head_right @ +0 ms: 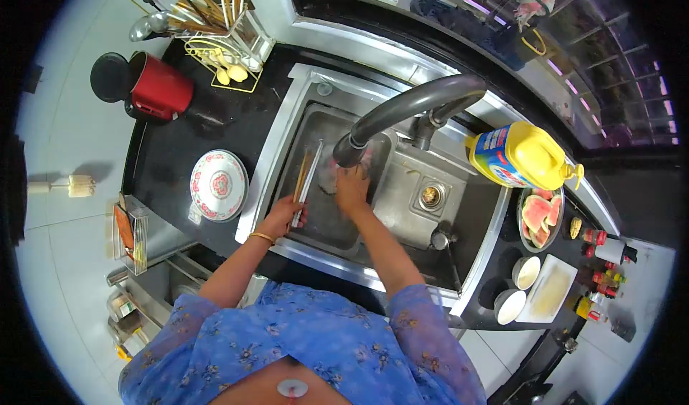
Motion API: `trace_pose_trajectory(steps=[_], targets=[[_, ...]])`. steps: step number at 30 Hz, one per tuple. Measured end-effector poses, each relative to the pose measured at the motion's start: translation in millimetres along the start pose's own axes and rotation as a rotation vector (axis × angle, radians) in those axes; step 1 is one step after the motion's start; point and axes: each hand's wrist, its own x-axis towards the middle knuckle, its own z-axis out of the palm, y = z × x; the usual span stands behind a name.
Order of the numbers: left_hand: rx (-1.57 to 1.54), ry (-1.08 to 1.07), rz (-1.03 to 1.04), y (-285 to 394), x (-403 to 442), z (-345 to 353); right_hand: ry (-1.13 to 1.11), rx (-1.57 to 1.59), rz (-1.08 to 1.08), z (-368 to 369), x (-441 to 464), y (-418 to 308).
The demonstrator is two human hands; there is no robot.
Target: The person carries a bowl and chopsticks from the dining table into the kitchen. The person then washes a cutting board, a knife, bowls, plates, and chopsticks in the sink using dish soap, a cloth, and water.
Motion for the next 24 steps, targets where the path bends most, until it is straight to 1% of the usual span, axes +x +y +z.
trace_pose_trajectory(steps=[1,3,4,6,7,9,10,12,13,14,15,16,17,19,20,22,23,24], targets=[[-0.008,0.052,-0.018,-0.1,-2.5,1.7,0.0,0.001,-0.006,6.6,-2.4,-5.9],[-0.013,0.041,-0.011,-3.8,-4.7,0.9,0.345,-0.093,-0.042,39.2,-11.2,-17.0],[-0.013,0.022,-0.004,-5.5,-5.3,-0.7,0.346,-0.089,-0.046,53.7,-11.6,-12.7],[-0.016,0.023,0.015,-9.3,-2.8,-2.3,0.043,0.474,-0.021,70.4,-12.6,4.6],[-0.017,0.02,0.028,-11.8,-1.0,-1.8,0.046,0.472,-0.022,53.4,-18.9,4.1],[0.001,0.04,0.028,-15.2,2.4,2.7,-0.149,1.159,0.335,-6.8,-37.1,-7.2],[0.018,0.064,0.024,-16.5,3.1,7.4,-0.146,1.155,0.337,-13.1,-43.9,-8.6],[0.003,0.058,0.004,-21.4,5.2,21.6,-0.128,1.631,0.21,-21.3,-63.0,-12.5],[-0.007,0.054,-0.013,-22.8,5.9,31.1,-0.12,1.63,0.212,-29.6,-70.0,-23.1],[-0.001,0.047,-0.01,-15.4,-4.8,49.0,-0.076,1.523,0.148,-36.6,-74.6,-40.3],[-0.072,0.07,0.043,-8.5,-17.1,67.5,-0.031,1.415,0.084,-40.8,-75.9,-53.0],[-0.145,0.094,0.096,-1.6,-29.6,80.0,0.2,0.985,-0.122,-27.6,-71.9,-52.2],[-0.141,0.091,0.103,-0.6,-34.9,80.4,0.207,0.984,-0.125,-17.5,-63.7,-46.5],[0.066,0.012,-0.059,-4.4,-46.9,70.1,0.462,0.574,-0.348,-1.4,-42.1,-39.2],[0.071,0.016,-0.06,-8.2,-53.7,66.1,0.464,0.58,-0.347,2.5,-37.1,-39.2],[0.13,-0.049,-0.051,-12.8,-64.9,59.8,0.443,0.417,-0.205,8.9,-21.3,-37.8],[0.127,-0.045,-0.053,-12.1,-76.1,58.6,0.439,0.419,-0.207,17.5,-9.2,-32.6],[0.122,-0.04,-0.063,-11.5,-88.1,57.3,0.383,0.395,-0.181,24.0,5.4,-24.8]])
